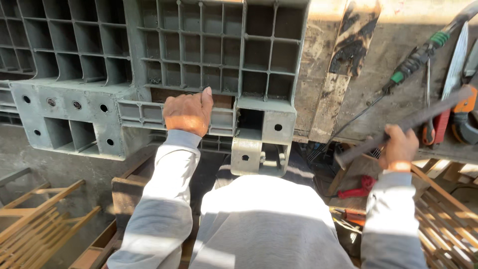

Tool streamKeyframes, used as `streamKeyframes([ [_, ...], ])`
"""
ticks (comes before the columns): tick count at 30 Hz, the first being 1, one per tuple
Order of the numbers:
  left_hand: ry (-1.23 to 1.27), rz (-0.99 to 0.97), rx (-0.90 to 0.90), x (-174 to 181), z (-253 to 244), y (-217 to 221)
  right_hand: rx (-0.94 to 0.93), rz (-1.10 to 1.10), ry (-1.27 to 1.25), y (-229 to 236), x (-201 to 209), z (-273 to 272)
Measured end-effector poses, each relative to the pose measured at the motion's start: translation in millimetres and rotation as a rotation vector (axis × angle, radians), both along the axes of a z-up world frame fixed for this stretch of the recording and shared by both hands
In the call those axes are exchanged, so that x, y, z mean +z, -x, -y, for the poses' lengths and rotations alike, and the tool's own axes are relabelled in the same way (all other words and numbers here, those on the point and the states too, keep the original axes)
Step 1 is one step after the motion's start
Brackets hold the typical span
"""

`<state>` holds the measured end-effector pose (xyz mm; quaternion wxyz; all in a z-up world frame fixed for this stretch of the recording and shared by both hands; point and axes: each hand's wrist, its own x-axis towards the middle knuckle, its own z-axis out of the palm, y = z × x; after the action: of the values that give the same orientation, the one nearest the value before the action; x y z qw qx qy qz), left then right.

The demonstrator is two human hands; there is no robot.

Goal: The person uses a soldering iron to melt and smooth sections of a gray plastic pallet, then uses pliers to pull away softened plastic and a wooden stick to scrape and shape the surface. The person repeatedly repositions the pallet to access different areas.

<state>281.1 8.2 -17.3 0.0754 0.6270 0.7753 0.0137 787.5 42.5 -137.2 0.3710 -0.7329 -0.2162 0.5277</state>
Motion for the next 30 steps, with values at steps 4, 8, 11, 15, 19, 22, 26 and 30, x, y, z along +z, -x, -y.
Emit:
streamKeyframes([
  [4,0.205,0.023,0.039,-5,-5,3,-0.168,-0.044,-0.139,5,50,46],
  [8,0.215,0.063,0.039,-2,-4,6,0.083,0.078,-0.187,40,95,58],
  [11,0.288,0.065,0.037,1,-11,6,0.413,0.042,-0.053,94,126,56],
  [15,0.272,0.074,0.031,4,-12,8,1.120,0.368,-0.270,178,154,49],
  [19,0.194,0.147,0.036,-10,-6,12,1.290,0.358,-0.265,213,166,41],
  [22,0.071,0.176,0.048,-14,0,13,1.285,0.351,-0.380,225,173,38],
  [26,0.082,0.190,0.039,-3,-3,12,1.366,0.413,-0.280,245,191,29],
  [30,0.046,0.180,0.014,-5,-2,17,1.378,0.486,-0.157,250,191,34],
])
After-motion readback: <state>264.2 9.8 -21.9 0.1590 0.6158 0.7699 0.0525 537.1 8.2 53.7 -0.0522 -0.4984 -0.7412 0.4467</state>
